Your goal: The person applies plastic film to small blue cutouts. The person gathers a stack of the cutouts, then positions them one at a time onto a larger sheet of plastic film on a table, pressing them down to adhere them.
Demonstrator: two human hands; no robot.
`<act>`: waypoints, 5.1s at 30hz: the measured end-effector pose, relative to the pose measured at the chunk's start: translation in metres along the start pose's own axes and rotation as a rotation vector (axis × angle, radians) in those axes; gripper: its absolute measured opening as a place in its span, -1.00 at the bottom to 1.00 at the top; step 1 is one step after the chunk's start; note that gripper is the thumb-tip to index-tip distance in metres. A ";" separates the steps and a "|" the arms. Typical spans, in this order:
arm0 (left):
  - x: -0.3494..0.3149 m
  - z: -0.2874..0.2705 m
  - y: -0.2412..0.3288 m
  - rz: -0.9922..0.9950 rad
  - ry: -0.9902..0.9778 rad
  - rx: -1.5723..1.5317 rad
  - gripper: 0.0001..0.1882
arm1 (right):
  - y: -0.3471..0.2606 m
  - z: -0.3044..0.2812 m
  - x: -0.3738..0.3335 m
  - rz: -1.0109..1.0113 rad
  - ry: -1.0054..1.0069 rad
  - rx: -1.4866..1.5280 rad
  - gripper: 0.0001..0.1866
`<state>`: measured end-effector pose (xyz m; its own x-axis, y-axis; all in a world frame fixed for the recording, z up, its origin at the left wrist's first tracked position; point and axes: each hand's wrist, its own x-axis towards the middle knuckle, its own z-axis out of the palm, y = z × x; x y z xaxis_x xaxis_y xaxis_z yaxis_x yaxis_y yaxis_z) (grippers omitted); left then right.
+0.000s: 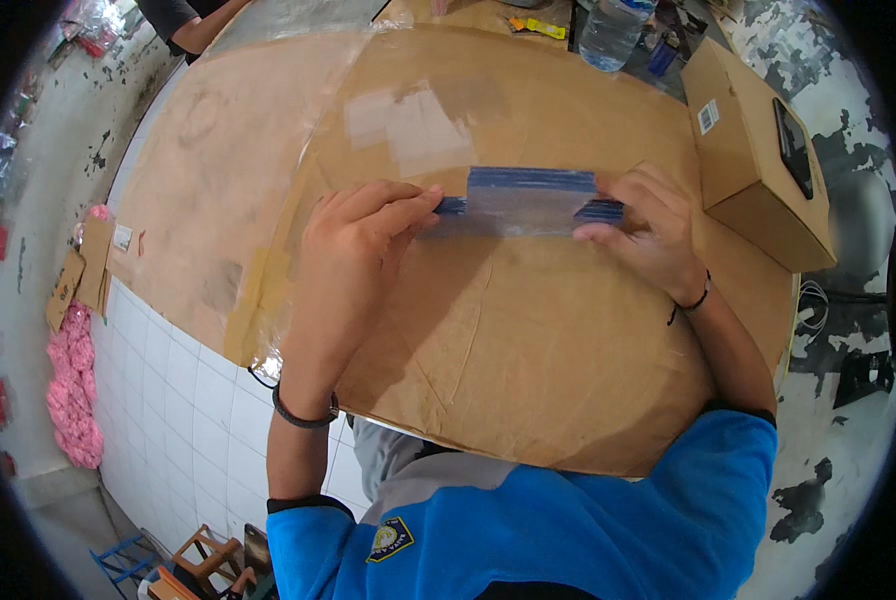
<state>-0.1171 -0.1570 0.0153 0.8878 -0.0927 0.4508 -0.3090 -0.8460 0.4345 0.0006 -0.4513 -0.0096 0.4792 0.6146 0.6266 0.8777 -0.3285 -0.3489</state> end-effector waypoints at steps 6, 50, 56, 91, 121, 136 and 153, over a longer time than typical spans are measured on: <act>-0.003 0.008 -0.002 0.108 0.106 0.076 -0.70 | 0.009 -0.007 0.001 -0.300 0.035 -0.265 -0.52; 0.004 -0.060 -0.026 0.119 0.496 -1.407 0.59 | -0.086 0.030 0.127 0.485 -0.489 1.139 -0.47; -0.010 -0.077 -0.060 0.206 0.611 -1.286 0.18 | -0.113 0.035 0.174 0.315 -0.559 1.005 -0.27; -0.015 -0.072 -0.104 0.055 0.563 -1.147 0.28 | -0.091 0.031 0.193 -0.360 -0.038 -0.080 -0.16; -0.007 -0.068 -0.086 0.073 0.392 -1.302 0.33 | -0.060 0.059 0.194 -0.290 -0.076 0.074 -0.19; -0.020 -0.064 -0.101 -0.034 0.417 -1.187 -0.06 | -0.056 0.069 0.193 -0.316 -0.179 0.239 -0.24; -0.012 -0.067 -0.094 -0.036 0.319 -1.294 -0.16 | -0.062 0.055 0.193 -0.197 -0.219 0.112 -0.23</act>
<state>-0.1220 -0.0413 0.0218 0.8387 0.1958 0.5081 -0.5444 0.2760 0.7922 0.0377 -0.2727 0.0948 0.2765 0.8026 0.5286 0.9411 -0.1147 -0.3181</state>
